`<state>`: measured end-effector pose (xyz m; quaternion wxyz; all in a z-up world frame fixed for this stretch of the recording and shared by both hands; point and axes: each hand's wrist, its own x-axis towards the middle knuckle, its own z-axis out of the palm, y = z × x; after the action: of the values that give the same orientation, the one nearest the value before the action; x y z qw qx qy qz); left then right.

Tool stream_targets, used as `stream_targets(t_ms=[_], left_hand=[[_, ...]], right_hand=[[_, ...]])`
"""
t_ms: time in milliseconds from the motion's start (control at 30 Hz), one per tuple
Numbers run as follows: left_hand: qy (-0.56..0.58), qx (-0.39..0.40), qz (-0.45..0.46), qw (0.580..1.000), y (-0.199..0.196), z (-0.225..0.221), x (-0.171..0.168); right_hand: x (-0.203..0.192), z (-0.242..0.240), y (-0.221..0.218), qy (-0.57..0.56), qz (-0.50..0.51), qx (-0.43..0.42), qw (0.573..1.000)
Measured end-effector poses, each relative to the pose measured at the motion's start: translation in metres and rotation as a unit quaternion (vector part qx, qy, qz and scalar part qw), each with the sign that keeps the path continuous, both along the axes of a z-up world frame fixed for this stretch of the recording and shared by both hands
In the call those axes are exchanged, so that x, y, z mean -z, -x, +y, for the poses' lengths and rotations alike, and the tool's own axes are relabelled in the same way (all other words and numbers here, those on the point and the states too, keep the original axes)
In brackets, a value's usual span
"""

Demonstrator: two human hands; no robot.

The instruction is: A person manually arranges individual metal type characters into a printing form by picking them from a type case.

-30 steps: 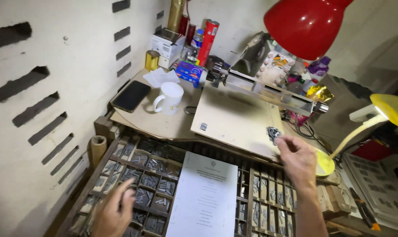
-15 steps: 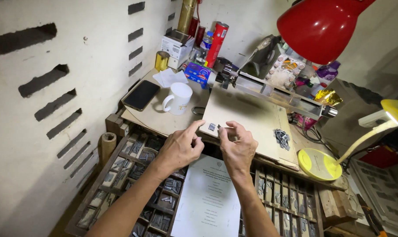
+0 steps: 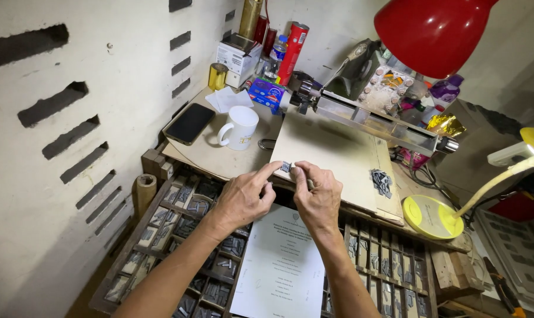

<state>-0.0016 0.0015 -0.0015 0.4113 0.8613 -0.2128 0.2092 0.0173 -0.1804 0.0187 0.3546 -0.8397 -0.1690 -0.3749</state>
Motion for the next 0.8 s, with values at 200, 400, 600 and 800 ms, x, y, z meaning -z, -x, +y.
stream_targets(t_ms=[200,400,600,800], left_hand=[[0.145,0.019,0.039,0.988,0.044,-0.001,0.015],[0.196,0.039,0.073,0.977,0.089,-0.021,0.077],[0.127,0.067,0.069,0.987,0.122,-0.022,0.083],[-0.040,0.165,0.045,0.985,0.140,-0.035,0.093]], right_hand=[[-0.005,-0.004,0.005,0.045,-0.008,-0.015,0.999],[-0.006,-0.013,0.003,0.071,0.022,-0.069,0.995],[0.025,-0.039,0.088,0.109,-0.017,-0.086,0.990],[0.094,-0.052,0.168,0.029,0.193,-0.186,0.963]])
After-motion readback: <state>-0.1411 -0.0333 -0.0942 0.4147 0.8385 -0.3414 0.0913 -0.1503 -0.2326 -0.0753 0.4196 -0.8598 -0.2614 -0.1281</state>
